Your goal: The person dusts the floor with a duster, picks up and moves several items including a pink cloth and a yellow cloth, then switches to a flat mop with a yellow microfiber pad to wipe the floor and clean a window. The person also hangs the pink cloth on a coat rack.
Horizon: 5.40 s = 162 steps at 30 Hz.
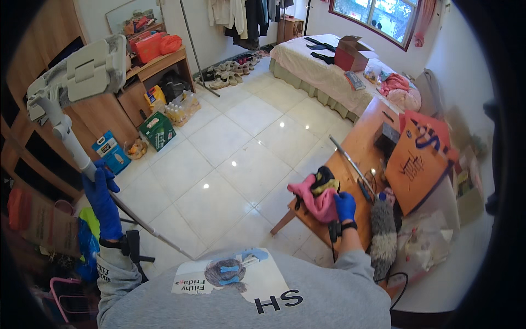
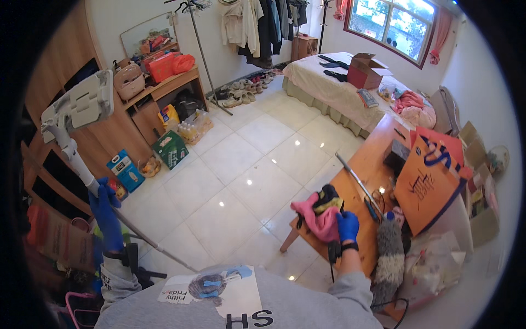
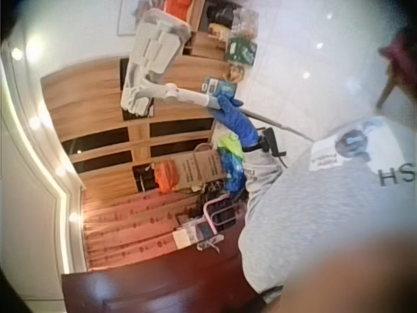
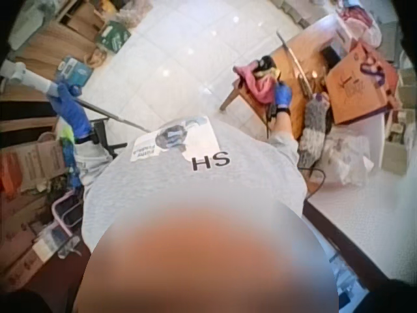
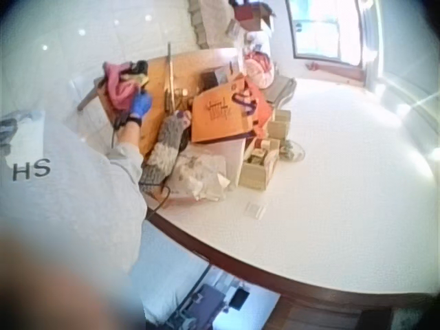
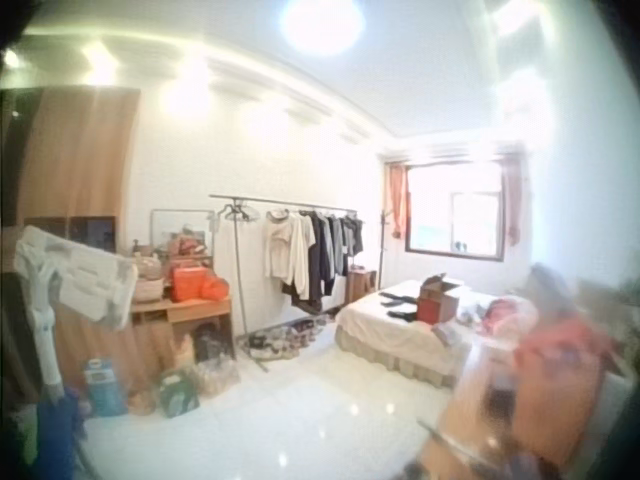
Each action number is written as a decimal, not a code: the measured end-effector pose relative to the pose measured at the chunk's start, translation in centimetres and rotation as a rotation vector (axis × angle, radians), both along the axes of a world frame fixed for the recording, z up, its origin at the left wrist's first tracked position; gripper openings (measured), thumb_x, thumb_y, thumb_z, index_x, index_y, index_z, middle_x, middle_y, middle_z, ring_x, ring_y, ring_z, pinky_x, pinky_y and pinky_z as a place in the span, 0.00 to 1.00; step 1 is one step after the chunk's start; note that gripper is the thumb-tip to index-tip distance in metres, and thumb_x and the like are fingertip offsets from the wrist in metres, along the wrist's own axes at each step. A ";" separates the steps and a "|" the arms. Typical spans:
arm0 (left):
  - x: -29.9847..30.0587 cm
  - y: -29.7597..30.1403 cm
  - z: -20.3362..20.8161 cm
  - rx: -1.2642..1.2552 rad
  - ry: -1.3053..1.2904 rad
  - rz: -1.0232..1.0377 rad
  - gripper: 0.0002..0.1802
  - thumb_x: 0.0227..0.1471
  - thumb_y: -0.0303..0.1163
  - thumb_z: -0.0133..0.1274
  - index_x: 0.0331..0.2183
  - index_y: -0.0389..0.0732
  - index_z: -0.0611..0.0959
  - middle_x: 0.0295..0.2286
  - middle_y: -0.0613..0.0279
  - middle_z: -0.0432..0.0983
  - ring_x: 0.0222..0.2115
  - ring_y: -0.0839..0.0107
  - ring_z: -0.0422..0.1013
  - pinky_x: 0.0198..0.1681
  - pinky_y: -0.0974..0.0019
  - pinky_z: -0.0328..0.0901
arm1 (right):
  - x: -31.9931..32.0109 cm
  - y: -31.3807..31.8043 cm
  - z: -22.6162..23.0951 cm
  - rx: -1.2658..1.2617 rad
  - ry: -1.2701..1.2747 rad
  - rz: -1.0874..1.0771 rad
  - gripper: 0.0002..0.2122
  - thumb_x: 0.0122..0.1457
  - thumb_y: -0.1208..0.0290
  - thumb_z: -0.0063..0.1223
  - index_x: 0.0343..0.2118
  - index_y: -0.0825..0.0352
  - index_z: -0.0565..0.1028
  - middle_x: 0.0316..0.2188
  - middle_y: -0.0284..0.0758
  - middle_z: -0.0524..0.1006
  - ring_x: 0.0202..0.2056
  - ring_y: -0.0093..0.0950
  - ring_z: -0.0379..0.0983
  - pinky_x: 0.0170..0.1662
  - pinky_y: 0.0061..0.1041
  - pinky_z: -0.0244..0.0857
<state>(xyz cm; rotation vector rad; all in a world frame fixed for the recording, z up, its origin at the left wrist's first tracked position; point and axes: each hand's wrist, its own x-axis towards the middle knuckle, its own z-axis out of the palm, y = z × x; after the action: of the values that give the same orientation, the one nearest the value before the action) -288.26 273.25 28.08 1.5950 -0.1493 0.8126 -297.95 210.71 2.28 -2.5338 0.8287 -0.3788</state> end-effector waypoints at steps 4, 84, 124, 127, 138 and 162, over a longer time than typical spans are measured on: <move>7.6 -1.4 -0.5 0.004 0.092 0.024 0.11 0.57 0.35 0.45 0.39 0.38 0.73 0.22 0.67 0.68 0.17 0.83 0.60 0.18 0.80 0.55 | 3.2 0.7 3.8 0.144 -0.185 -0.075 0.13 0.57 0.61 0.48 0.34 0.68 0.72 0.29 0.46 0.75 0.32 0.41 0.73 0.36 0.34 0.65; 187.0 -109.4 5.8 -0.032 0.115 -1.014 0.09 0.52 0.30 0.53 0.37 0.39 0.76 0.19 0.69 0.68 0.17 0.82 0.64 0.15 0.81 0.55 | 158.7 -60.3 16.1 0.371 -0.651 -0.484 0.09 0.57 0.66 0.53 0.32 0.68 0.73 0.25 0.33 0.75 0.28 0.16 0.67 0.33 0.21 0.65; 221.1 -146.8 5.5 -0.011 -0.076 -1.363 0.13 0.52 0.33 0.55 0.39 0.39 0.77 0.23 0.66 0.73 0.20 0.81 0.69 0.18 0.80 0.62 | 179.8 -78.6 13.6 0.340 -0.615 -0.946 0.06 0.59 0.71 0.48 0.29 0.68 0.70 0.26 0.27 0.68 0.30 0.18 0.61 0.36 0.18 0.60; 224.5 -149.4 4.8 -0.042 -0.063 -1.384 0.12 0.52 0.33 0.54 0.38 0.39 0.77 0.22 0.66 0.72 0.19 0.81 0.69 0.18 0.80 0.62 | 181.6 -78.7 13.9 0.311 -0.675 -0.975 0.06 0.59 0.71 0.47 0.29 0.68 0.69 0.26 0.27 0.68 0.29 0.18 0.60 0.35 0.18 0.60; 241.6 -161.4 1.9 -0.144 -0.024 -1.617 0.13 0.51 0.33 0.55 0.38 0.38 0.76 0.21 0.64 0.72 0.19 0.79 0.70 0.16 0.79 0.63 | 200.2 -75.9 17.4 0.252 -0.523 -1.231 0.07 0.59 0.71 0.48 0.29 0.68 0.69 0.25 0.27 0.67 0.29 0.17 0.60 0.35 0.17 0.60; 254.5 -171.8 8.3 -0.106 -0.187 -1.611 0.13 0.52 0.37 0.55 0.37 0.40 0.77 0.20 0.64 0.73 0.15 0.81 0.66 0.15 0.80 0.62 | 214.8 -87.0 15.1 0.358 -0.652 -1.215 0.05 0.57 0.73 0.48 0.29 0.69 0.70 0.26 0.28 0.69 0.30 0.18 0.62 0.36 0.18 0.60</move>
<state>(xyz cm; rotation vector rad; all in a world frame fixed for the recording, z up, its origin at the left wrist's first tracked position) -33.77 101.42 36.39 0.8246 -1.2866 -0.3197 -83.14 123.74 17.34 -1.1739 1.8141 -1.1839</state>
